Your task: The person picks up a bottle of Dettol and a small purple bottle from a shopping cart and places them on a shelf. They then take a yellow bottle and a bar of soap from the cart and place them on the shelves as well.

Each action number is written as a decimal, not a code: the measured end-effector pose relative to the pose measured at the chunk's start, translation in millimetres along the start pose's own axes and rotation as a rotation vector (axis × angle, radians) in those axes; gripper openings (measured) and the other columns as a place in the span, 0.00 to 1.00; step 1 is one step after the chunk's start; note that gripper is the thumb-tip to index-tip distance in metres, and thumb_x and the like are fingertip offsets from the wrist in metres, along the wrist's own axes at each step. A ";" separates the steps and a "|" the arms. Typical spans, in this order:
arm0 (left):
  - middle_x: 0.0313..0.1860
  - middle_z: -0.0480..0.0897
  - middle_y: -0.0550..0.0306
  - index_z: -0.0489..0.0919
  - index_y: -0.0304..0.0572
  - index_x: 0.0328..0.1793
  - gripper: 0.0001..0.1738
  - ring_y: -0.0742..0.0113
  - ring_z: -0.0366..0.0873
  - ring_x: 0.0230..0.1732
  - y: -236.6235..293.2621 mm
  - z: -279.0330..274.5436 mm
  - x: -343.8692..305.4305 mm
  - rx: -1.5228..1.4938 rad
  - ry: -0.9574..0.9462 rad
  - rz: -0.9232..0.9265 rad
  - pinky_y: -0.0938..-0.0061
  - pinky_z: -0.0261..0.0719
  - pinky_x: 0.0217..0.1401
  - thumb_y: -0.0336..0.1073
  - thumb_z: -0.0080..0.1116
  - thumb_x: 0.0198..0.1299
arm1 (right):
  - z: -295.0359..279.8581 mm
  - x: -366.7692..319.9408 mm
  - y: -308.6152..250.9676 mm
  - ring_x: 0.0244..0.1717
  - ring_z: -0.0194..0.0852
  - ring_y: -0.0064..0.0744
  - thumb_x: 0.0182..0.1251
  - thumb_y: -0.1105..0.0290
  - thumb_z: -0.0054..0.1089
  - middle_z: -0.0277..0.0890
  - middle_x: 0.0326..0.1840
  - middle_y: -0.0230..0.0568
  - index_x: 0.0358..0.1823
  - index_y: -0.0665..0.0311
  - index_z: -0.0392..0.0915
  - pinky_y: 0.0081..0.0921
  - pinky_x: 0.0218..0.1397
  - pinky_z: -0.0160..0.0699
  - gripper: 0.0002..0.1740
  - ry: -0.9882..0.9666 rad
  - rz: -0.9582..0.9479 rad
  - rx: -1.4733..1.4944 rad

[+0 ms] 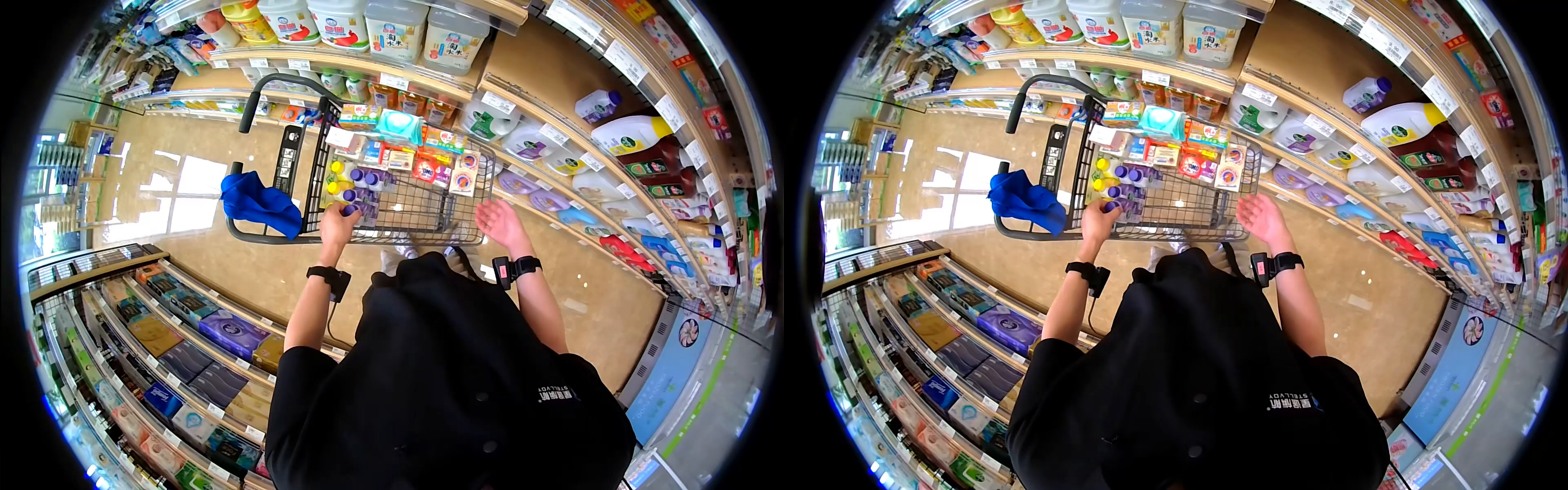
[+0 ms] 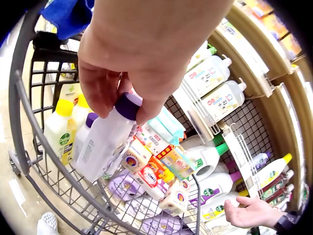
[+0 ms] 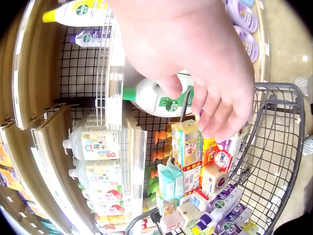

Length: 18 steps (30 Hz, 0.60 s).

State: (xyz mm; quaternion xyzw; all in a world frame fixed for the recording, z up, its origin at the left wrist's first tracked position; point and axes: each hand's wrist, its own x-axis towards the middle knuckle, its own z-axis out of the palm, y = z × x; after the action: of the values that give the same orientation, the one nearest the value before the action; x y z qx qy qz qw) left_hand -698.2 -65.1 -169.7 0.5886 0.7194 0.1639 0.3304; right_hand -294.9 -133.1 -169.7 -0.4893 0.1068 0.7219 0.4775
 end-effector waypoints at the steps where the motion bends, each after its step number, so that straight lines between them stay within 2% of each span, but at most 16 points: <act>1: 0.32 0.82 0.45 0.81 0.34 0.35 0.20 0.49 0.80 0.35 6.0 -4.5 2.3 0.000 -0.011 -0.008 0.62 0.76 0.39 0.44 0.69 0.44 | 2.2 0.1 -1.0 0.51 0.74 0.43 0.70 0.58 0.47 0.76 0.50 0.46 0.49 0.65 0.71 0.41 0.59 0.72 0.18 -0.008 0.000 0.000; 5: 0.32 0.81 0.46 0.80 0.34 0.36 0.21 0.54 0.80 0.33 41.8 -26.6 7.3 -0.046 -0.025 0.059 0.65 0.76 0.37 0.45 0.70 0.44 | 10.6 2.3 -3.5 0.51 0.74 0.43 0.70 0.58 0.47 0.77 0.50 0.46 0.48 0.65 0.72 0.41 0.58 0.72 0.17 -0.017 0.005 0.014; 7: 0.31 0.81 0.49 0.80 0.34 0.37 0.21 0.57 0.78 0.30 56.6 -32.7 10.9 -0.053 0.018 0.173 0.67 0.76 0.36 0.44 0.70 0.44 | 11.9 5.1 -3.7 0.52 0.74 0.43 0.70 0.57 0.48 0.77 0.51 0.46 0.48 0.64 0.73 0.41 0.58 0.72 0.17 -0.022 0.004 0.015; 9: 0.30 0.80 0.50 0.80 0.33 0.38 0.21 0.58 0.78 0.29 73.2 -39.5 13.4 -0.090 0.028 0.261 0.68 0.76 0.36 0.43 0.71 0.44 | 14.4 5.0 -4.9 0.55 0.73 0.43 0.69 0.57 0.48 0.75 0.54 0.47 0.50 0.64 0.72 0.42 0.59 0.71 0.18 -0.058 -0.002 -0.010; 10: 0.29 0.80 0.50 0.80 0.32 0.38 0.21 0.60 0.78 0.29 83.1 -42.6 15.1 -0.171 -0.034 0.236 0.69 0.76 0.36 0.42 0.71 0.44 | 16.8 4.0 -5.3 0.56 0.72 0.43 0.69 0.57 0.49 0.74 0.56 0.48 0.51 0.64 0.72 0.42 0.60 0.71 0.19 -0.077 -0.006 -0.022; 13: 0.29 0.81 0.53 0.80 0.32 0.39 0.21 0.67 0.77 0.28 110.3 -46.6 13.8 -0.264 -0.084 0.286 0.74 0.76 0.33 0.39 0.72 0.44 | 28.9 -6.3 -9.1 0.61 0.68 0.42 0.69 0.56 0.50 0.69 0.62 0.47 0.56 0.63 0.70 0.44 0.62 0.69 0.22 -0.205 0.010 -0.077; 18: 0.27 0.80 0.58 0.80 0.33 0.38 0.19 0.73 0.75 0.28 149.1 -39.8 13.0 -0.391 -0.201 0.414 0.77 0.75 0.32 0.38 0.72 0.45 | 57.1 -23.6 -14.5 0.63 0.65 0.43 0.68 0.56 0.52 0.66 0.64 0.45 0.64 0.60 0.64 0.46 0.63 0.69 0.27 -0.394 -0.050 -0.219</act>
State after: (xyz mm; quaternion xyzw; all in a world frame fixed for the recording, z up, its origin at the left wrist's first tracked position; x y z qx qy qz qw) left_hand -615.9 -8.9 -51.3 0.6613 0.5024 0.3041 0.4667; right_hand -316.4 -103.9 -117.7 -0.3904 -0.0797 0.7987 0.4510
